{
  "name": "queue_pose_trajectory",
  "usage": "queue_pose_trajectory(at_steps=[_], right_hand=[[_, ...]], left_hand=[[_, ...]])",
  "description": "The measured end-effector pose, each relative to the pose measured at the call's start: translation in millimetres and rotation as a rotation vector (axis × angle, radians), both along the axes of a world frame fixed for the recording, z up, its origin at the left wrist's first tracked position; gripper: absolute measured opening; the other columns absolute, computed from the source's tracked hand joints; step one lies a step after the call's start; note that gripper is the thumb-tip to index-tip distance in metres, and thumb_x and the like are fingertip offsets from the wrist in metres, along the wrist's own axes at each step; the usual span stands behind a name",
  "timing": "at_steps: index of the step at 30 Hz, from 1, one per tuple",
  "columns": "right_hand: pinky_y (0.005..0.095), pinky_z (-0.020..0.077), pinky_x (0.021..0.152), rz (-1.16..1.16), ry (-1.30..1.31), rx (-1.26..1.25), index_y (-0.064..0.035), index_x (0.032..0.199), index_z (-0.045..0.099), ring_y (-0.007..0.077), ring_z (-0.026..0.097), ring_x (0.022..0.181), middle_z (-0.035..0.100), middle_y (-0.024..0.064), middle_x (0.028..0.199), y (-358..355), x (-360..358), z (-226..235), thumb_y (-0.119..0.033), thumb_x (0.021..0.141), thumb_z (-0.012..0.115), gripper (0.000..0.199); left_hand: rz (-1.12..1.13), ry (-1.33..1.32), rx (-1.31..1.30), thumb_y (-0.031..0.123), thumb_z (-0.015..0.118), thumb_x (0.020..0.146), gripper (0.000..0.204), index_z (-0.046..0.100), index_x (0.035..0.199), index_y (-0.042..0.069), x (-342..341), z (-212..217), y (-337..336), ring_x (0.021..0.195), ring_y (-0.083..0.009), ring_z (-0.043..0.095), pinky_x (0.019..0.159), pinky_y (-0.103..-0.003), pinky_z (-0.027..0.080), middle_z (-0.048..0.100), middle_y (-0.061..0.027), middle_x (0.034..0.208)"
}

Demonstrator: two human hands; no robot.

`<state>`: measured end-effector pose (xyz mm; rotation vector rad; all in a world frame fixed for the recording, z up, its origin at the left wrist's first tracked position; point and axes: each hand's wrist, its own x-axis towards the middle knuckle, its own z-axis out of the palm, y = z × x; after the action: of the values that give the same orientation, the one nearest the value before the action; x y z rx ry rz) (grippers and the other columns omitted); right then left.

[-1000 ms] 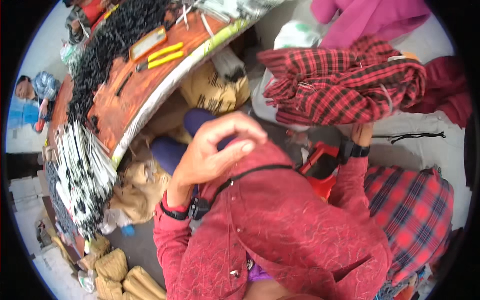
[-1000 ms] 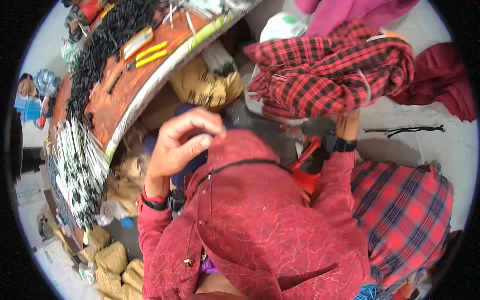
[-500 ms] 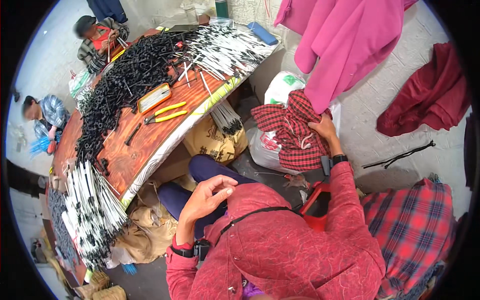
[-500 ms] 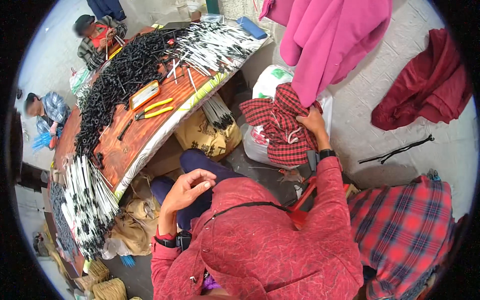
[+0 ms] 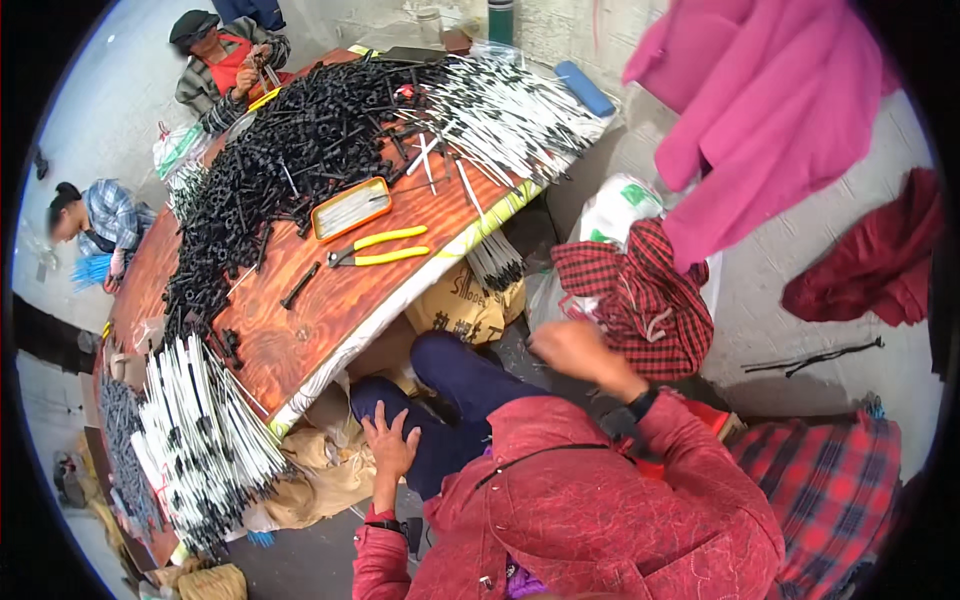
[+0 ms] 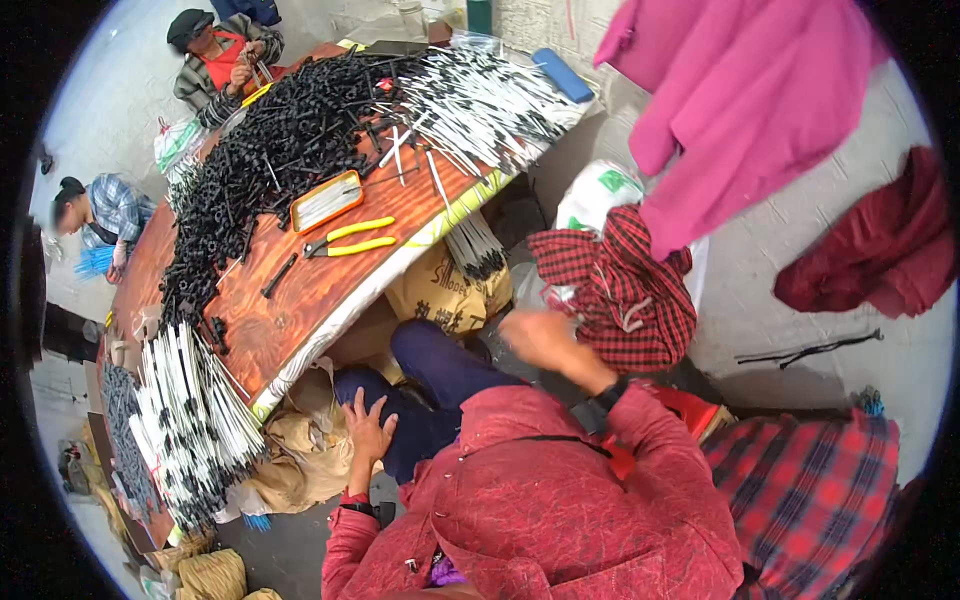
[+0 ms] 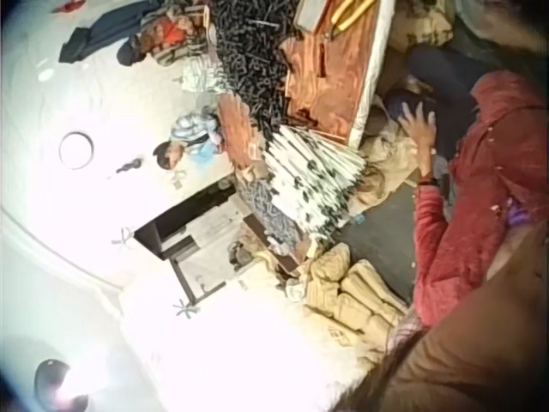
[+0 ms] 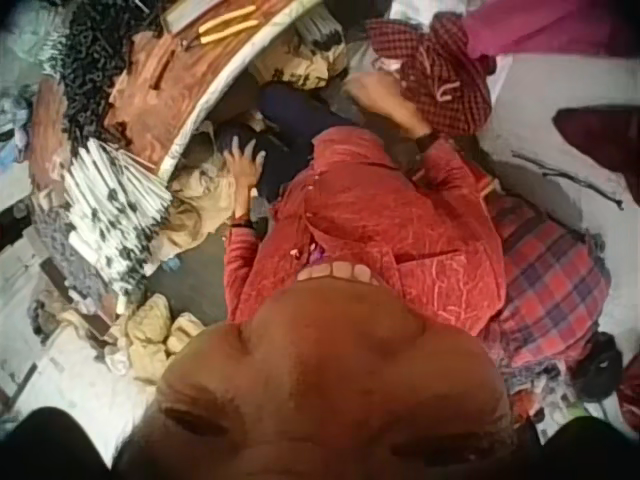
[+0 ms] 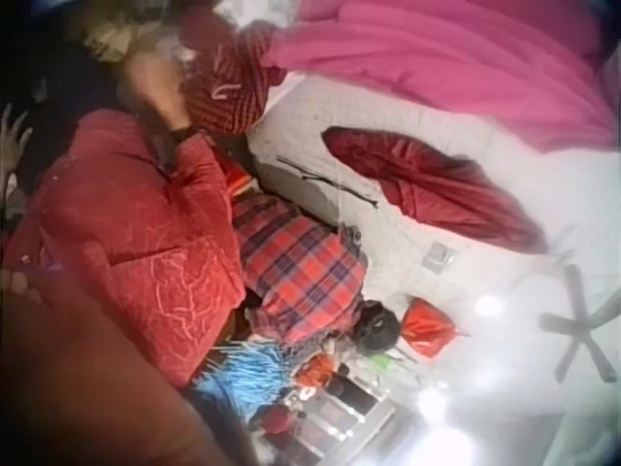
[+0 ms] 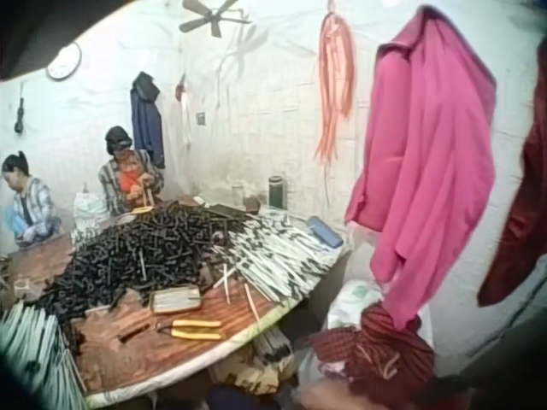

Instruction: Cutting and organizing bundles of electrical wires on a production table.

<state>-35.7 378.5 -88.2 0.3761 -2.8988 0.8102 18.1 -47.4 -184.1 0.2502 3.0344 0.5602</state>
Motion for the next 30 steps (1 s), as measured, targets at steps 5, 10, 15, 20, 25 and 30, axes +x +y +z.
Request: queue_pose_trajectory(at_steps=[5, 10, 15, 20, 25, 30], right_hand=[[0.0504, 0.0542, 0.072, 0.477, -0.55, 0.051, -0.0107, 0.088, 0.072, 0.0386, 0.069, 0.084, 0.071, 0.0167, 0.087, -122.1, -18.4, -69.7, -0.046, 0.093, 0.054, 0.04], [0.0506, 0.0538, 0.077, 0.449, -0.81, 0.35, -0.0076, 0.097, 0.069, 0.0388, 0.068, 0.091, 0.069, 0.0225, 0.095, -159.3, -54.5, -65.2, -0.046, 0.092, 0.058, 0.04], [0.052, 0.0514, 0.092, 0.472, -0.843, 0.386, -0.0052, 0.116, 0.067, 0.0397, 0.065, 0.107, 0.065, 0.026, 0.116, -175.0, -55.7, -125.1, -0.041, 0.091, 0.062, 0.045], [0.0503, 0.0493, 0.099, 0.453, -0.412, 0.053, -0.0055, 0.127, 0.063, 0.0396, 0.061, 0.115, 0.061, 0.025, 0.128, -182.0, -75.6, -101.7, -0.039, 0.089, 0.064, 0.051], [0.0501, 0.0503, 0.096, 0.388, -0.685, 0.268, -0.0056, 0.118, 0.069, 0.0373, 0.063, 0.112, 0.065, 0.0211, 0.122, -185.8, -85.4, -53.5, -0.041, 0.088, 0.064, 0.046], [0.0482, 0.0545, 0.084, 0.429, -0.974, 0.479, -0.0072, 0.105, 0.074, 0.035, 0.068, 0.102, 0.072, 0.0157, 0.103, -175.2, -89.6, -5.7, -0.045, 0.09, 0.062, 0.042]], left_hand=[[0.022, 0.013, 0.001, 0.033, 0.076, 0.078, 0.038, 0.071, 0.113, 0.021, -27.5, -17.1, 1.8, 0.138, -0.0546, 0.028, 0.114, -0.062, 0.027, 0.035, -0.0161, 0.155], [0.194, -0.141, 0.032, 0.03, 0.074, 0.078, 0.035, 0.072, 0.112, 0.021, -49.1, -13.0, 15.5, 0.134, -0.0509, 0.037, 0.114, -0.062, 0.026, 0.045, -0.0178, 0.147], [0.33, -0.475, 0.195, 0.035, 0.07, 0.085, 0.039, 0.07, 0.117, 0.013, -49.2, -32.8, -1.5, 0.121, -0.0453, 0.053, 0.11, -0.058, 0.035, 0.059, -0.0219, 0.133], [0.205, -0.408, 0.264, 0.038, 0.069, 0.087, 0.043, 0.069, 0.12, 0.01, -45.0, -7.6, -13.0, 0.115, -0.0432, 0.059, 0.102, -0.053, 0.045, 0.062, -0.022, 0.129], [0.386, -0.276, 0.426, 0.038, 0.068, 0.087, 0.041, 0.069, 0.122, 0.015, -35.1, 16.1, -10.0, 0.121, -0.0422, 0.056, 0.105, -0.055, 0.042, 0.061, -0.0213, 0.131], [0.225, -0.539, 0.264, 0.041, 0.069, 0.087, 0.041, 0.069, 0.123, 0.022, -45.7, 75.9, -12.8, 0.129, -0.0415, 0.05, 0.11, -0.06, 0.035, 0.06, -0.0214, 0.132]])
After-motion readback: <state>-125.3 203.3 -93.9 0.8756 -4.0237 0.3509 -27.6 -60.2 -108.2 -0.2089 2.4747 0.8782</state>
